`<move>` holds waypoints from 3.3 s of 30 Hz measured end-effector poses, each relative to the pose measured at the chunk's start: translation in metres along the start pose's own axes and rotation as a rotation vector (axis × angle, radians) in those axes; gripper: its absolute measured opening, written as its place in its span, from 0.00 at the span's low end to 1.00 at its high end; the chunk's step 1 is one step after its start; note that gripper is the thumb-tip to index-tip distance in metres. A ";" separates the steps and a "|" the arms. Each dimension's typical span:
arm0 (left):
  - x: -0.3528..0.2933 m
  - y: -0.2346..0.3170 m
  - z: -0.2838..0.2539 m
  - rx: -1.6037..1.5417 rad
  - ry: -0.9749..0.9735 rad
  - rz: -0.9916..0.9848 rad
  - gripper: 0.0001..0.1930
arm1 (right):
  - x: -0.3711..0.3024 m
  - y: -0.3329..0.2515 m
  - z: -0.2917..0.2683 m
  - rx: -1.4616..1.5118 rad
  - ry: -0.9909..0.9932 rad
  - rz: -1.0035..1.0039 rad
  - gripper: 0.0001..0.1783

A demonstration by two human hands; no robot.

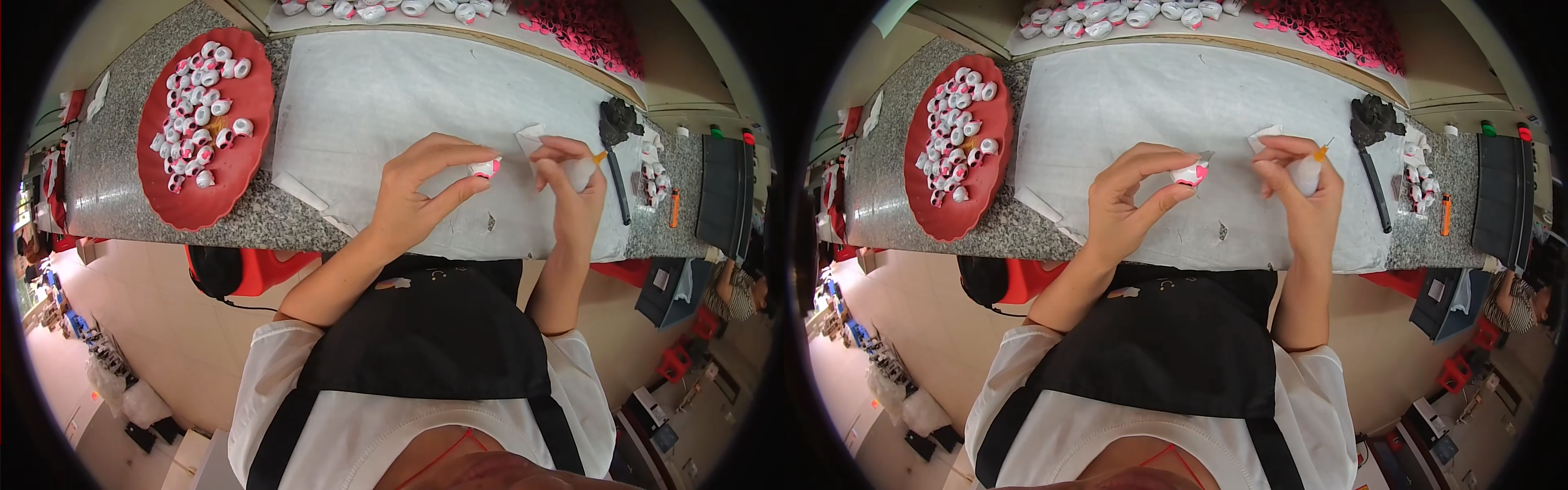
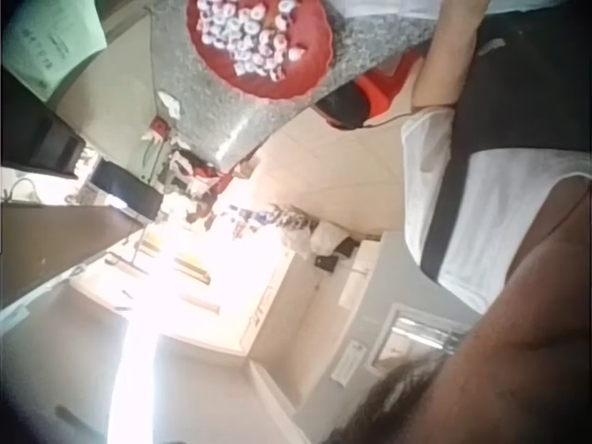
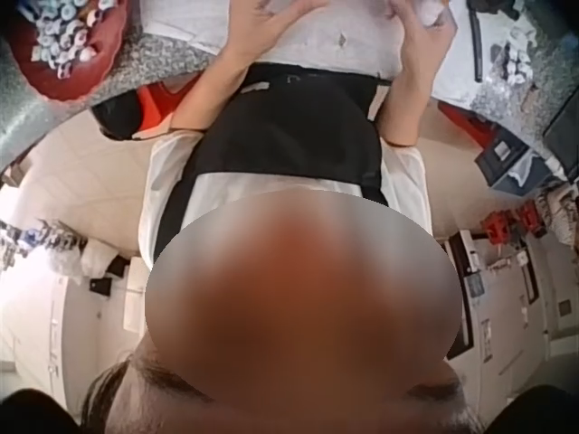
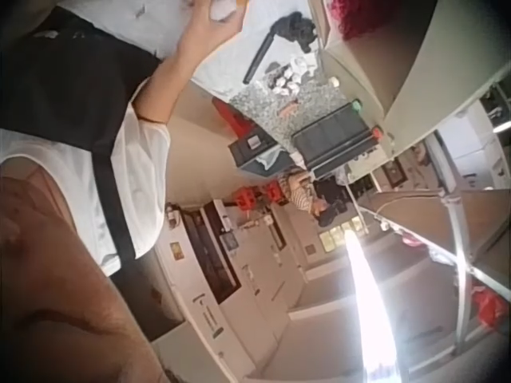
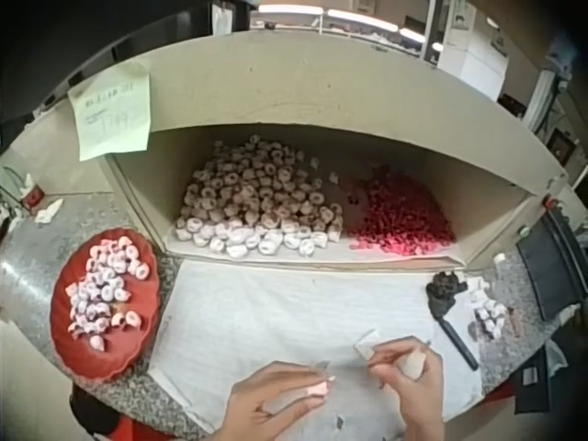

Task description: Applying glue and attaching small pink bows to white toy figurine heads at a factory assembly workbench.

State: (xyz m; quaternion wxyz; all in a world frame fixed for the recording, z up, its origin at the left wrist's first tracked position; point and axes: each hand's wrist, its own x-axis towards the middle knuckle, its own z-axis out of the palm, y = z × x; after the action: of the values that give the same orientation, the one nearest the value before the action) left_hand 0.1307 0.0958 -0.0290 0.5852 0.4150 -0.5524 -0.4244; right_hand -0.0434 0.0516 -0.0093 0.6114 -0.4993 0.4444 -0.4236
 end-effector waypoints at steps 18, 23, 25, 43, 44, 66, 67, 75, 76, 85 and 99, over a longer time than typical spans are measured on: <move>0.000 -0.004 0.004 0.192 0.092 0.082 0.13 | -0.009 0.000 0.032 -0.479 -0.049 -0.606 0.12; -0.003 -0.006 0.004 0.210 0.039 0.009 0.13 | -0.007 -0.007 0.023 -0.618 -0.223 -0.555 0.12; -0.003 -0.007 0.003 0.105 0.036 -0.024 0.12 | -0.005 -0.011 0.017 -0.581 -0.184 -0.576 0.11; -0.001 0.002 -0.002 -0.631 -0.054 -0.248 0.10 | -0.011 0.004 0.038 0.110 -0.135 -0.091 0.13; -0.002 0.001 -0.001 -0.617 -0.070 -0.195 0.10 | -0.011 0.007 0.037 0.107 -0.142 -0.099 0.13; 0.145 -0.035 -0.013 1.434 0.187 0.352 0.12 | -0.019 0.002 -0.005 0.133 0.039 -0.276 0.21; 0.148 -0.040 -0.015 1.393 0.211 0.370 0.12 | -0.021 0.004 -0.007 0.113 0.049 -0.278 0.20; 0.124 -0.022 -0.021 0.990 -0.013 0.256 0.11 | -0.020 -0.005 -0.001 0.127 0.120 -0.252 0.18; 0.114 -0.010 -0.020 0.743 -0.035 0.183 0.12 | -0.020 -0.005 0.000 0.124 0.105 -0.256 0.18; 0.022 0.019 -0.009 -0.593 0.039 -0.319 0.12 | -0.014 -0.009 0.004 0.333 0.118 -0.385 0.18; -0.001 -0.001 -0.010 -0.626 0.116 -0.231 0.18 | -0.024 -0.014 0.037 -0.204 0.161 -0.865 0.19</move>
State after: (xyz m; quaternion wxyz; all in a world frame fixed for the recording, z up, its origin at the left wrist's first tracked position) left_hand 0.1402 0.0969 -0.0308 0.6628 0.2987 -0.3102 -0.6126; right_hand -0.0142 0.0810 0.0109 0.2892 -0.6621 0.2804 -0.6319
